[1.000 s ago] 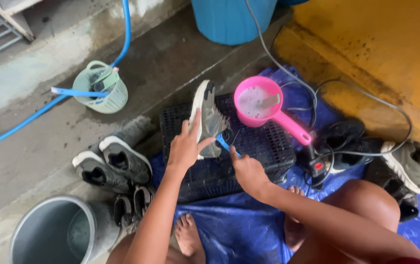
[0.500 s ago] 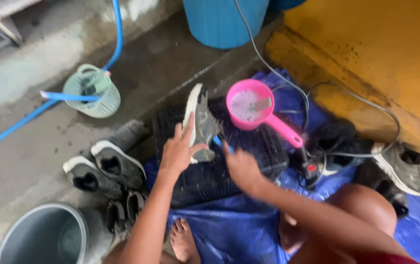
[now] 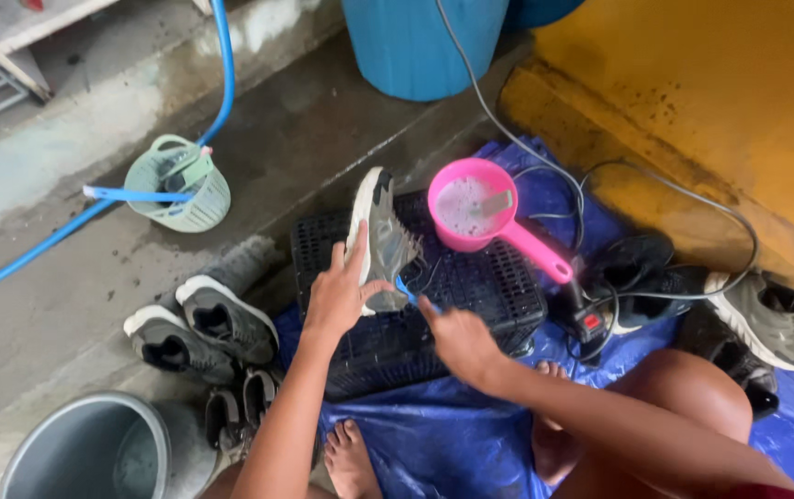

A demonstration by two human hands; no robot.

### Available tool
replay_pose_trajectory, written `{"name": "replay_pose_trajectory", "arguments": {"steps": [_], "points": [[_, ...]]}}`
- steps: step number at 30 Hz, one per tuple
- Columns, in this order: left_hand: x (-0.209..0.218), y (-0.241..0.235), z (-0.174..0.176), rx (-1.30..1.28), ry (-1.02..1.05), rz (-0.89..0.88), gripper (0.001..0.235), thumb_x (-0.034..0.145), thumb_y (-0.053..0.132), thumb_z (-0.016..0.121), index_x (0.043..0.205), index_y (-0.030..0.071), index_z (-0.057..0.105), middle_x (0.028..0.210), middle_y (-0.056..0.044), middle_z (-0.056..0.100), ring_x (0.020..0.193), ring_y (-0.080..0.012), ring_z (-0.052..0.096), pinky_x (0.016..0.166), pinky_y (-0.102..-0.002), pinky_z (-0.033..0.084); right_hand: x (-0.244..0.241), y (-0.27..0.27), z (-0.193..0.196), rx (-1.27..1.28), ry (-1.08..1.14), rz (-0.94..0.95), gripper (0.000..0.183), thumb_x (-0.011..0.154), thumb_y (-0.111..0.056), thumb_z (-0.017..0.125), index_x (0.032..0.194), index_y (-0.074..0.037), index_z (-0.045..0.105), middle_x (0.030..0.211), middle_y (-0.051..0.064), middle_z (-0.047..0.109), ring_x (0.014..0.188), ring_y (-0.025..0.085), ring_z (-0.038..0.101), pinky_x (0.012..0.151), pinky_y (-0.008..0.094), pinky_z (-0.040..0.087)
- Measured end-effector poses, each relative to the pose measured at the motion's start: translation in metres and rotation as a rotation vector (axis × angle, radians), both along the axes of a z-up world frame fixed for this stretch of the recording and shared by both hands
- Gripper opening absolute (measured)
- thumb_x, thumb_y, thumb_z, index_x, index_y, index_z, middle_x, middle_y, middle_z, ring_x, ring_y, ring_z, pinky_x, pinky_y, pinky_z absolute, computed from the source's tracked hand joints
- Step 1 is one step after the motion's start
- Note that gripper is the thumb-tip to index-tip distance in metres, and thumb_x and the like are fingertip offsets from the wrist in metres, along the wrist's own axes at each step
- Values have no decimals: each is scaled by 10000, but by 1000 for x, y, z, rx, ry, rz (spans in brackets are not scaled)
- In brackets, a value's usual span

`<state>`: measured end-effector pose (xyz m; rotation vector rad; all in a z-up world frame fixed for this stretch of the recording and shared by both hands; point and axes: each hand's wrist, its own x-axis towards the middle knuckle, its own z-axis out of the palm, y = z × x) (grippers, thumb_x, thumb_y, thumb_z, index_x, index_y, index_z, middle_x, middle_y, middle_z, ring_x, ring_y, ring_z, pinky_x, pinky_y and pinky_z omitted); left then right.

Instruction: The person scrubs a grey sneaker using a blue toothbrush and soapy water from a pink bowl. They clean the interior, laces, and sole of the shoe while sitting on a blue tarp.

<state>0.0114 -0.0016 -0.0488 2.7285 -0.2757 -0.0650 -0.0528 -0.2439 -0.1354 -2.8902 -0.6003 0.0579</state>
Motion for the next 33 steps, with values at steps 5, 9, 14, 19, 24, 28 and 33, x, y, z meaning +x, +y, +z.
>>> {"name": "replay_pose_trajectory", "arguments": {"steps": [5, 9, 14, 19, 24, 28, 33], "points": [[-1, -1, 12, 16, -25, -13, 1135, 923, 775, 609, 1825, 328, 85, 1555, -264, 506, 978, -590, 752, 900, -638, 639, 31, -3, -19, 43, -16, -30, 622, 981, -64, 560, 1598, -142, 561, 824, 197, 722, 719, 435, 792, 601, 560, 649], [-5, 4, 15, 21, -40, -34, 1150, 907, 785, 603, 1825, 344, 69, 1531, -236, 523, 958, -579, 758, 876, -624, 645, 9, -18, 50, 223, 148, 47, 436, 1050, -211, 535, 1427, -161, 749, 758, 289, 751, 781, 498, 789, 666, 603, 632], [13, 23, 3, 21, -38, -117, 1102, 916, 774, 591, 1815, 356, 110, 1537, -225, 520, 983, -616, 739, 896, -667, 632, 58, -36, 69, 96, -70, 175, 273, 1022, -246, 599, 1171, -231, 826, 762, 192, 772, 744, 421, 786, 671, 563, 623], [12, 29, 20, 50, 10, -186, 933, 953, 758, 530, 1780, 502, 181, 1551, -139, 548, 1048, -564, 752, 905, -650, 626, 30, -24, 77, 384, 397, 34, 306, 1048, -348, 611, 1239, -272, 838, 1023, 137, 850, 987, 461, 786, 838, 592, 628], [12, 30, 16, 72, 4, -178, 935, 949, 751, 567, 1761, 589, 133, 1560, -79, 563, 1048, -509, 767, 887, -610, 634, 56, -28, 82, 199, 300, -14, 287, 1004, -394, 647, 1182, -320, 859, 1201, -40, 847, 1122, 353, 794, 1012, 560, 631], [7, 26, 25, 102, 59, -139, 887, 976, 753, 498, 1766, 570, 139, 1546, -101, 584, 1078, -536, 756, 923, -623, 627, 56, -39, 83, 475, 476, 143, 287, 1015, -294, 664, 1181, -171, 863, 1166, 120, 841, 1143, 391, 775, 950, 553, 621], [8, 22, 16, 98, 81, -114, 906, 968, 767, 541, 1759, 576, 142, 1591, -94, 578, 1107, -558, 749, 954, -636, 623, 54, -36, 97, 634, 527, 272, 288, 972, -113, 698, 1173, 18, 858, 1109, 305, 820, 1073, 480, 790, 961, 577, 586]]}}
